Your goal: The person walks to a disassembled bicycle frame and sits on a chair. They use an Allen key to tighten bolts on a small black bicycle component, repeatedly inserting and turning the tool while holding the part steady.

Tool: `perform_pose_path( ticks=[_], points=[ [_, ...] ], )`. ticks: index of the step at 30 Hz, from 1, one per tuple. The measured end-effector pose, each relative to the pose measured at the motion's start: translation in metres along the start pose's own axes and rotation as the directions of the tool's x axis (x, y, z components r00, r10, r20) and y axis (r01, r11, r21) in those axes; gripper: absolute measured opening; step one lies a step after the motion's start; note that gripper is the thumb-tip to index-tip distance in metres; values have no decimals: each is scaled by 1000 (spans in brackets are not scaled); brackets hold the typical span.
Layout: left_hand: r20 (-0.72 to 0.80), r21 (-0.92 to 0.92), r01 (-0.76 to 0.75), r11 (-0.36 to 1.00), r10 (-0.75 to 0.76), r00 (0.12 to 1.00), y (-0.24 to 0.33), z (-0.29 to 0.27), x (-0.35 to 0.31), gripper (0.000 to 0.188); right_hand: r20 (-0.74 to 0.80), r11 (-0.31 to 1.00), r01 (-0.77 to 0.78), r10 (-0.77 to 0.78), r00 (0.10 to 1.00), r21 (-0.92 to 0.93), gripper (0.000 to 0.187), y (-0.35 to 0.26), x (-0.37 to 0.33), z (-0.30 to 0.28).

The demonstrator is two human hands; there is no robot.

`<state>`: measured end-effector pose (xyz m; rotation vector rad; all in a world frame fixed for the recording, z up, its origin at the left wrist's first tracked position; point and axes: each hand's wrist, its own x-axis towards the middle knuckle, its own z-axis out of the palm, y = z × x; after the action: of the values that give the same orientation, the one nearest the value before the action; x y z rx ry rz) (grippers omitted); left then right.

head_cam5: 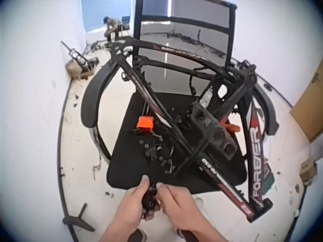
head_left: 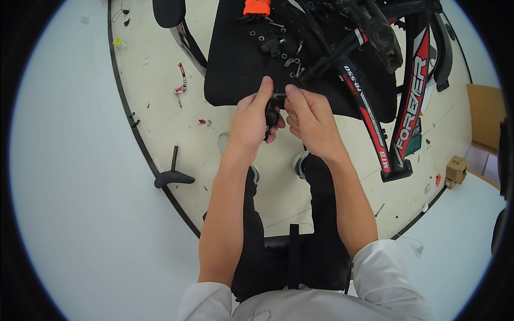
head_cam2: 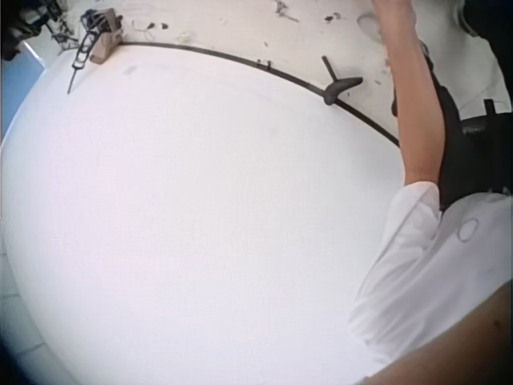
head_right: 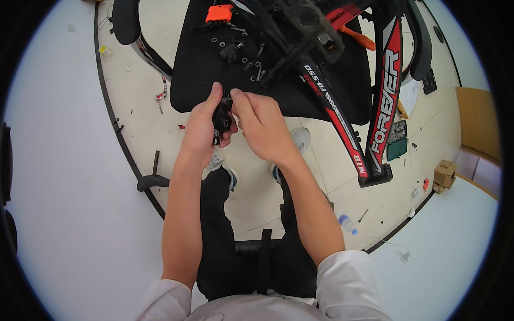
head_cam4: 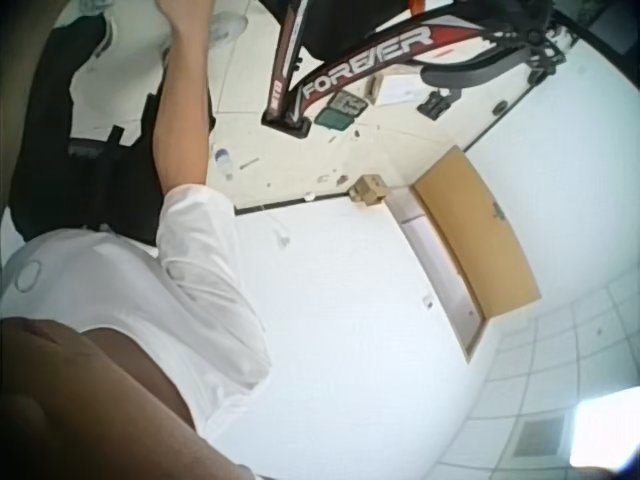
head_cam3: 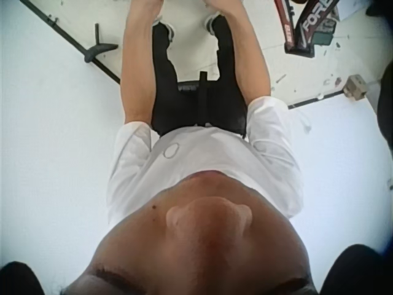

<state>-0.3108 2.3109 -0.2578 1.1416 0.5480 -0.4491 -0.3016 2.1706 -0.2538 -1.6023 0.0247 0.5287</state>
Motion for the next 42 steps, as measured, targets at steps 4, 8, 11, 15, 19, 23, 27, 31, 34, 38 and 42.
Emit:
perform_pose_path(
  ticks=[4,8,11,15,19,23,27,31,34,38,42],
  points=[
    [6,-115,40,993,-39,999,-4,-2,-6,57,6,997,-8,7,1000,81,43,-7,-6,5],
    [-109,-153,-90,984,74,991,-2,-1,5,57,93,999,-20,17,995,39,41,-9,-9,4],
    [-98,-151,-182,972,169,981,-3,-3,2,56,153,994,-80,69,986,71,40,-1,-18,8],
    [-185,-241,-210,948,168,968,-7,4,9,57,125,999,-22,18,992,29,42,4,-7,12],
    [-175,-210,-276,938,242,954,-12,1,8,59,125,999,-9,5,992,33,42,2,-11,13],
    [-195,-228,-301,926,260,946,-6,5,12,60,107,999,29,-32,994,32,40,5,-11,14],
    [-228,-163,-270,949,230,946,-10,4,2,58,115,1000,26,-27,993,4,39,12,-17,17],
    [-238,-91,-280,956,252,938,-6,4,3,57,190,987,-103,79,979,123,40,5,-14,14],
    [-257,-36,-396,917,375,891,-9,6,5,57,224,953,-206,156,962,221,40,4,-18,16],
    [-368,-44,-411,911,368,854,-14,9,5,57,145,947,-254,228,963,194,41,1,-15,23],
    [-393,-77,-373,925,315,864,-17,7,5,58,104,990,101,-91,990,-100,39,17,-9,26]
  ],
)
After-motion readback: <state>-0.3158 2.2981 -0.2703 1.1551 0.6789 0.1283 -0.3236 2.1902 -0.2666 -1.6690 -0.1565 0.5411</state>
